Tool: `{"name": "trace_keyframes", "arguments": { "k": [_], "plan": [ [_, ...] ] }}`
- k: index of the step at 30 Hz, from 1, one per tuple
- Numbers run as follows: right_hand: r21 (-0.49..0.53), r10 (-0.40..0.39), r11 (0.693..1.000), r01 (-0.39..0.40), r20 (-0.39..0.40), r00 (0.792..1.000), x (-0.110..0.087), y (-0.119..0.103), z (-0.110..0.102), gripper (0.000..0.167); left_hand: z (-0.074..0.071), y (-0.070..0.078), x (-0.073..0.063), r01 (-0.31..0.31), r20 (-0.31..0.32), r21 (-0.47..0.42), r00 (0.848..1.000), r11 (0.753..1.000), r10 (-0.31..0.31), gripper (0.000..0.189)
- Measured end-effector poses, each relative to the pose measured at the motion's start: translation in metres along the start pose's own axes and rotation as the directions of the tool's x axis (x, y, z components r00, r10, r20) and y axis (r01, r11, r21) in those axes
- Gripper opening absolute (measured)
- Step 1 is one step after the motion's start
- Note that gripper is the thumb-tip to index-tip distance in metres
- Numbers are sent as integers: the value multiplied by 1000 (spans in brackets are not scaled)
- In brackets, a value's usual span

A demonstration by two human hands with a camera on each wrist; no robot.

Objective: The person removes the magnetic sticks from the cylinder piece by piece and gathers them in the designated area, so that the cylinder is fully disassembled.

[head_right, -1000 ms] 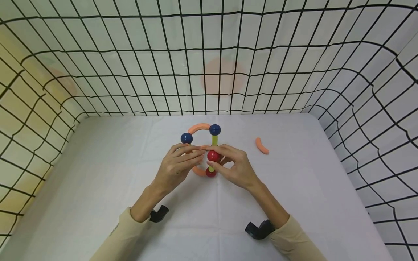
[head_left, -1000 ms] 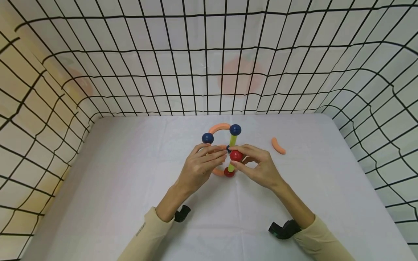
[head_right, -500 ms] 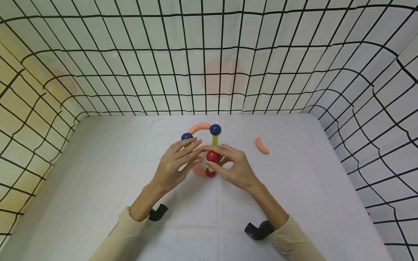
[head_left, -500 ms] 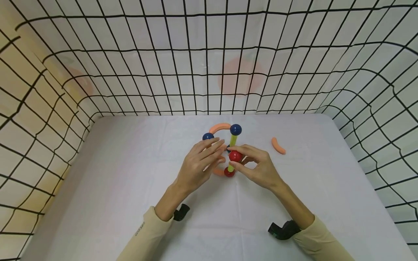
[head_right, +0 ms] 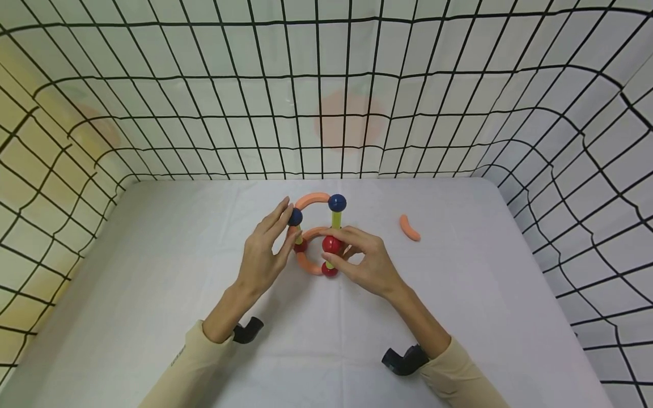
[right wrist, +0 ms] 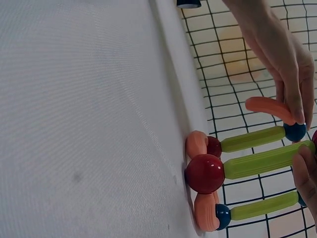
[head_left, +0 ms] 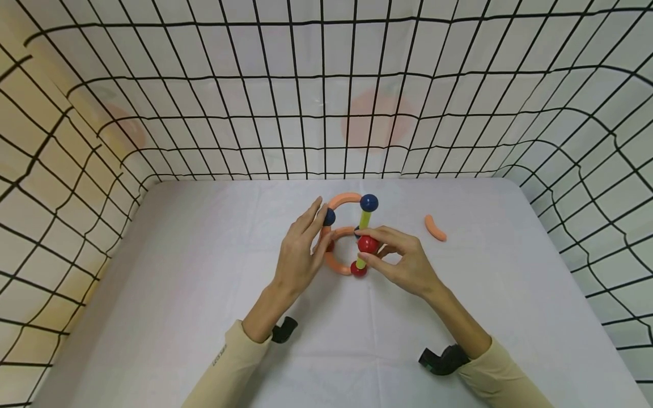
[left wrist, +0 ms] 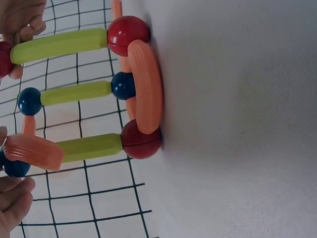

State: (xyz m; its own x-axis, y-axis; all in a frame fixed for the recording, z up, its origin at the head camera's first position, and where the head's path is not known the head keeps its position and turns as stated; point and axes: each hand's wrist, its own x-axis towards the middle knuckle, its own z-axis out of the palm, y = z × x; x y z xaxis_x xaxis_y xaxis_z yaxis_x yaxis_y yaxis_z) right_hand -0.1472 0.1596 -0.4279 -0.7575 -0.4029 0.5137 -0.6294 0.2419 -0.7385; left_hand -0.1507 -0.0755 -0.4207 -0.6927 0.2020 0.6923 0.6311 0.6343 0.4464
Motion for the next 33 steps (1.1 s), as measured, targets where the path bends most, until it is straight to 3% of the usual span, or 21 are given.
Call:
{"name": "trace_keyframes", "arguments": {
  "k": [12,33],
  "plan": [
    [-15,25,1000,-25,10,1000,4,-3,1,55,0,-2,3,11,6,-13,1000,1000,-11,46],
    [-28,22,999,-21,46,999,3,-5,1,61,-3,-5,3,37,22,-46,999,998,-36,47]
  ]
}}
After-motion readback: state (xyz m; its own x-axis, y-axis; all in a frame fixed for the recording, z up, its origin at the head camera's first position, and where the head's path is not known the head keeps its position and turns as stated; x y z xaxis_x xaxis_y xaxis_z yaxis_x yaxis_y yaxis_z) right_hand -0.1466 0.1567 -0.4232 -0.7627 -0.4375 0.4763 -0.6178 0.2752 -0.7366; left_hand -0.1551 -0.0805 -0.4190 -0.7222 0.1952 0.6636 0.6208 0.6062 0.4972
